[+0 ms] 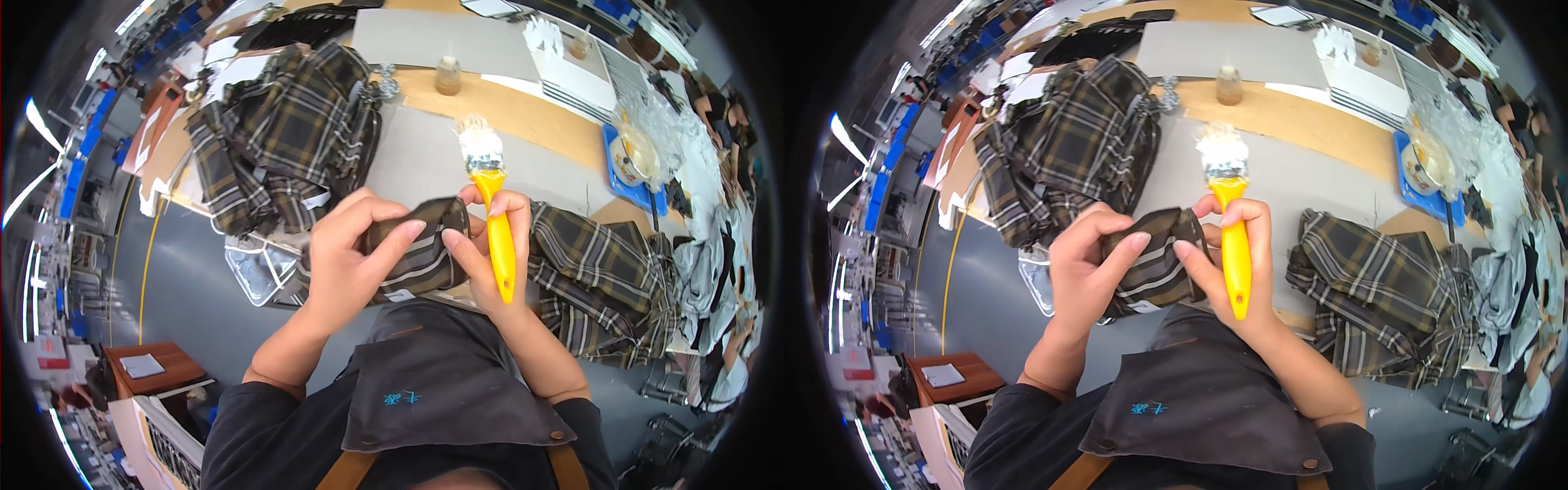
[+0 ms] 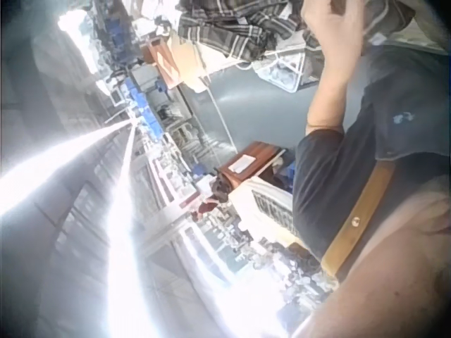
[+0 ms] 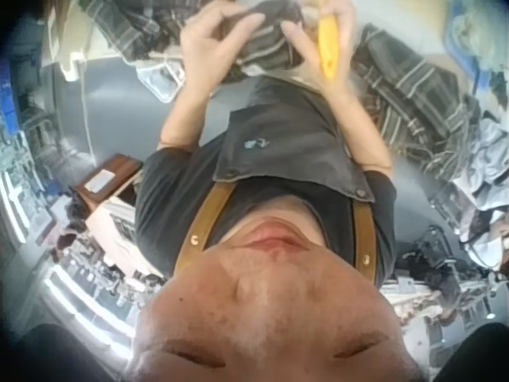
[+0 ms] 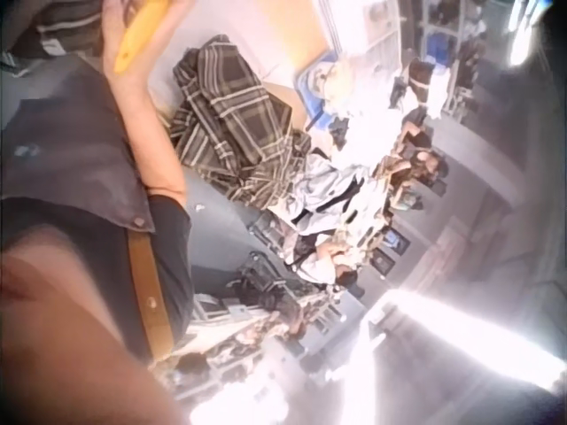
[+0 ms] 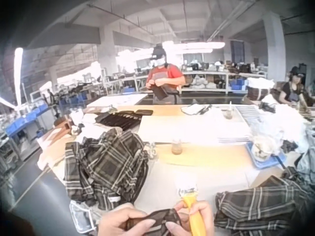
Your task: The person uses a yellow paintbrush to apply a white substance to the edges and seams of plaid fabric pieces. They handle the fabric with their left hand while painting with their right, occasionally dipping the brush into a container of white paste. The person works on multiple pieces of fabric, moving them around on the table as they apply the substance.
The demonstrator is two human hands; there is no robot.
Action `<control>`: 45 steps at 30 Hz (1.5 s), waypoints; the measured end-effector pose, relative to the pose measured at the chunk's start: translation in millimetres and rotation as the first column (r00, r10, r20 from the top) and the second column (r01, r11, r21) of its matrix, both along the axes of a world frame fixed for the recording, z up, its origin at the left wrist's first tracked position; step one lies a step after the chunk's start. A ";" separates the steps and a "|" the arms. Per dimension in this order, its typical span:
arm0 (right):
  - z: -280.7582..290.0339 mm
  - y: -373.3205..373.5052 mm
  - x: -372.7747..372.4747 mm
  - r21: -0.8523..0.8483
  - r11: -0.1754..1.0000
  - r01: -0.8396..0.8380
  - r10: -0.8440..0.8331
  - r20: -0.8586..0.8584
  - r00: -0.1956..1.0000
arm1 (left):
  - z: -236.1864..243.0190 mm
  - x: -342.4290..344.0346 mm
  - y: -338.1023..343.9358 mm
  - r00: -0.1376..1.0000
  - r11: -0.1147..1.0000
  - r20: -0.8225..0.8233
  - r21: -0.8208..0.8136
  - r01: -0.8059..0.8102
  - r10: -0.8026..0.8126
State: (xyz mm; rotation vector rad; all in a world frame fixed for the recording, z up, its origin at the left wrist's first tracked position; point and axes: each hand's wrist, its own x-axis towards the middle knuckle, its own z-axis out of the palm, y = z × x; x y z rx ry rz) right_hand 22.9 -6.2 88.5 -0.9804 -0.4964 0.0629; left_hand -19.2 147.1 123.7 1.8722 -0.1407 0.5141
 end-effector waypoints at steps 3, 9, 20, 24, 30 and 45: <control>-24.1 -22.8 12.8 -0.185 0.978 0.096 -0.100 -0.009 0.995 | -21.9 20.0 -21.8 0.946 0.928 -0.284 -0.371 0.040 -0.154; -32.1 -49.2 20.3 -0.366 0.880 0.304 -0.263 0.159 0.952 | -31.0 41.4 -40.6 0.817 0.773 -0.428 -0.634 0.034 -0.387; 45.8 -101.8 21.6 -0.526 0.690 0.498 -0.210 0.513 0.833 | -18.4 48.5 -60.7 0.846 0.695 -0.264 -0.700 0.161 -0.462; 51.5 -103.2 24.4 -0.540 0.610 0.580 -0.233 0.577 0.783 | -18.6 48.9 -60.2 0.823 0.612 -0.279 -0.785 0.102 -0.495; 59.0 -96.4 25.6 -0.537 0.579 0.614 -0.244 0.604 0.759 | -15.0 44.8 -62.3 0.832 0.636 -0.245 -0.756 0.158 -0.498; 67.8 -95.7 29.4 -0.582 0.629 0.515 -0.143 0.565 0.813 | -15.9 46.1 -60.7 0.867 0.787 -0.209 -0.549 0.280 -0.454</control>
